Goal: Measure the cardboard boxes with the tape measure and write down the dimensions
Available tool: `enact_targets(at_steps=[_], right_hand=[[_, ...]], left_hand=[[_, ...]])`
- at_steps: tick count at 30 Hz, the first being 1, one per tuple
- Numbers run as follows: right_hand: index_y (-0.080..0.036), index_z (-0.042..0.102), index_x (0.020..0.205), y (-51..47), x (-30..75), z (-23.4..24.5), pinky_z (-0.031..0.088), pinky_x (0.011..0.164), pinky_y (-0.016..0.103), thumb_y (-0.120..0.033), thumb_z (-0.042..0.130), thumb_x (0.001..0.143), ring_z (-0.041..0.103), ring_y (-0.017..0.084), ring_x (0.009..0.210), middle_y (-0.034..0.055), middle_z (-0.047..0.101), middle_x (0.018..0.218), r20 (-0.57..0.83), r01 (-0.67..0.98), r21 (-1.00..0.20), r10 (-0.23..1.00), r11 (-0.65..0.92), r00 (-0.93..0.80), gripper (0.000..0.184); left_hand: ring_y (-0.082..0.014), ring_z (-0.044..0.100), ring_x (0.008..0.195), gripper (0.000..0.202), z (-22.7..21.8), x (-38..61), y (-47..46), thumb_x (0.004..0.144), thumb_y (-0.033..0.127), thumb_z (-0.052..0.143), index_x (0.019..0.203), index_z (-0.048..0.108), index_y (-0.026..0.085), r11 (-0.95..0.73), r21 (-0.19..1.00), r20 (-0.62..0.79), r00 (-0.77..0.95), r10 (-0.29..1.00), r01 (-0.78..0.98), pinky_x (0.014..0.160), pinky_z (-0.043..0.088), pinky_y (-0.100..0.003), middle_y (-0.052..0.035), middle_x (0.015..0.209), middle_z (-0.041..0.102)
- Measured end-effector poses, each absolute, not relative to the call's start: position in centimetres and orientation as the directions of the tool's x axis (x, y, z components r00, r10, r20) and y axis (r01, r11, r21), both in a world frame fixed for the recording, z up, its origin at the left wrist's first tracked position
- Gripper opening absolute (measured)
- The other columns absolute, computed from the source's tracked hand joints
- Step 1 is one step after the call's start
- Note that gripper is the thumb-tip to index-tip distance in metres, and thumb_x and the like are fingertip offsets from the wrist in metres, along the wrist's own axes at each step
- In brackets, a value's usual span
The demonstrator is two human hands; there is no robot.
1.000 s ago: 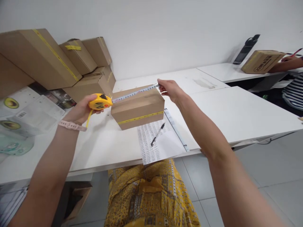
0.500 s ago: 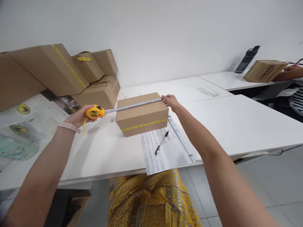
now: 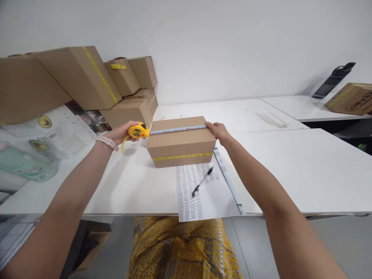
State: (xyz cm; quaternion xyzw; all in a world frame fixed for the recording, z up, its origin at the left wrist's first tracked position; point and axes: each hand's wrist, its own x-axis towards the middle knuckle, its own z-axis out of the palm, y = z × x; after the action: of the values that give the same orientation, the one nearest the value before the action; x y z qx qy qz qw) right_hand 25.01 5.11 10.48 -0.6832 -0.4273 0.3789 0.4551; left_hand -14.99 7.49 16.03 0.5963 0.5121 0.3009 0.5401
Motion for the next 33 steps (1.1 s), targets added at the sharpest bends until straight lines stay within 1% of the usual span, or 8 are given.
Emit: enact_targets(at_steps=[5,13,17,20,22,24,28,33], right_hand=[[-0.019,0.059,0.075,5.1,25.0,10.5,0.039,0.056,0.027,-0.045,0.070,0.089,0.057,0.015,0.072,0.0058,0.067,0.086,-0.120,0.257,-0.941,0.927,-0.221,0.355,0.031],[-0.020,0.051,0.062,5.3,25.4,12.0,0.038,0.059,0.028,-0.037,0.068,0.093,0.050,0.014,0.065,0.0018,0.057,0.068,-0.025,0.450,-0.873,0.939,-0.187,0.343,0.040],[-0.019,0.056,0.068,5.1,26.0,14.1,0.044,0.066,0.028,-0.034,0.062,0.098,0.054,0.014,0.071,0.0034,0.061,0.075,0.084,0.358,-0.933,0.943,-0.039,0.323,0.034],[-0.019,0.060,0.074,5.7,25.2,15.2,0.047,0.076,0.028,-0.037,0.062,0.098,0.057,0.014,0.079,0.0042,0.066,0.084,0.215,0.308,-0.941,0.947,0.137,0.237,0.030],[-0.019,0.063,0.076,6.5,23.6,15.8,0.046,0.081,0.029,-0.039,0.062,0.097,0.056,0.015,0.081,0.0039,0.067,0.086,0.239,0.351,-0.917,0.966,0.190,0.101,0.029],[-0.019,0.062,0.074,7.4,21.7,16.4,0.045,0.080,0.030,-0.040,0.062,0.097,0.054,0.015,0.079,0.0034,0.065,0.082,0.205,0.437,-0.878,0.979,0.195,-0.026,0.031],[-0.022,0.059,0.076,7.7,19.1,17.2,0.043,0.073,0.033,-0.051,0.065,0.093,0.050,0.017,0.071,0.0027,0.062,0.074,0.079,0.535,-0.839,0.995,0.101,-0.063,0.034],[-0.029,0.062,0.099,5.4,19.2,15.8,0.045,0.070,0.034,-0.074,0.054,0.090,0.054,0.019,0.071,0.0012,0.066,0.077,-0.006,0.389,-0.921,0.997,0.026,-0.083,0.047]], left_hand=[[-0.0124,0.060,0.053,0.052,15.6,-15.2,7.4,0.072,0.061,0.075,0.094,0.072,0.014,0.108,0.952,-0.193,0.291,0.937,0.285,0.043,0.043,-0.019,-0.0099,0.084,0.076],[-0.0121,0.057,0.054,0.050,17.3,-14.5,5.8,0.072,0.058,0.075,0.091,0.073,0.013,0.036,0.956,-0.117,0.262,0.958,0.292,0.044,0.042,-0.020,-0.0096,0.084,0.075],[-0.0169,0.067,0.072,0.061,18.1,-13.8,-0.1,0.078,0.053,0.078,0.125,0.069,0.015,-0.075,0.962,-0.048,0.429,0.902,0.264,0.056,0.053,-0.024,-0.0129,0.112,0.075],[-0.0226,0.074,0.076,0.072,15.3,-10.9,-6.8,0.080,0.054,0.078,0.142,0.056,0.022,0.152,0.975,-0.224,0.658,0.719,0.165,0.056,0.056,-0.028,-0.0141,0.117,0.071],[-0.0212,0.074,0.077,0.074,12.6,-7.7,-10.7,0.072,0.045,0.088,0.135,0.056,0.023,0.352,0.935,-0.269,0.748,0.607,0.050,0.065,0.060,-0.032,-0.0112,0.116,0.069],[-0.0193,0.073,0.077,0.069,10.6,-4.2,-13.1,0.071,0.044,0.090,0.127,0.055,0.023,0.477,0.871,-0.235,0.752,0.616,-0.118,0.068,0.061,-0.033,-0.0093,0.115,0.066],[-0.0218,0.074,0.077,0.063,10.2,0.9,-13.4,0.074,0.053,0.086,0.120,0.056,0.021,0.438,0.819,-0.105,0.653,0.750,-0.371,0.067,0.061,-0.035,-0.0099,0.114,0.064],[-0.0226,0.075,0.074,0.057,11.5,2.2,-11.6,0.075,0.057,0.083,0.109,0.059,0.018,0.401,0.827,-0.126,0.566,0.815,-0.394,0.064,0.061,-0.035,-0.0101,0.108,0.065]])
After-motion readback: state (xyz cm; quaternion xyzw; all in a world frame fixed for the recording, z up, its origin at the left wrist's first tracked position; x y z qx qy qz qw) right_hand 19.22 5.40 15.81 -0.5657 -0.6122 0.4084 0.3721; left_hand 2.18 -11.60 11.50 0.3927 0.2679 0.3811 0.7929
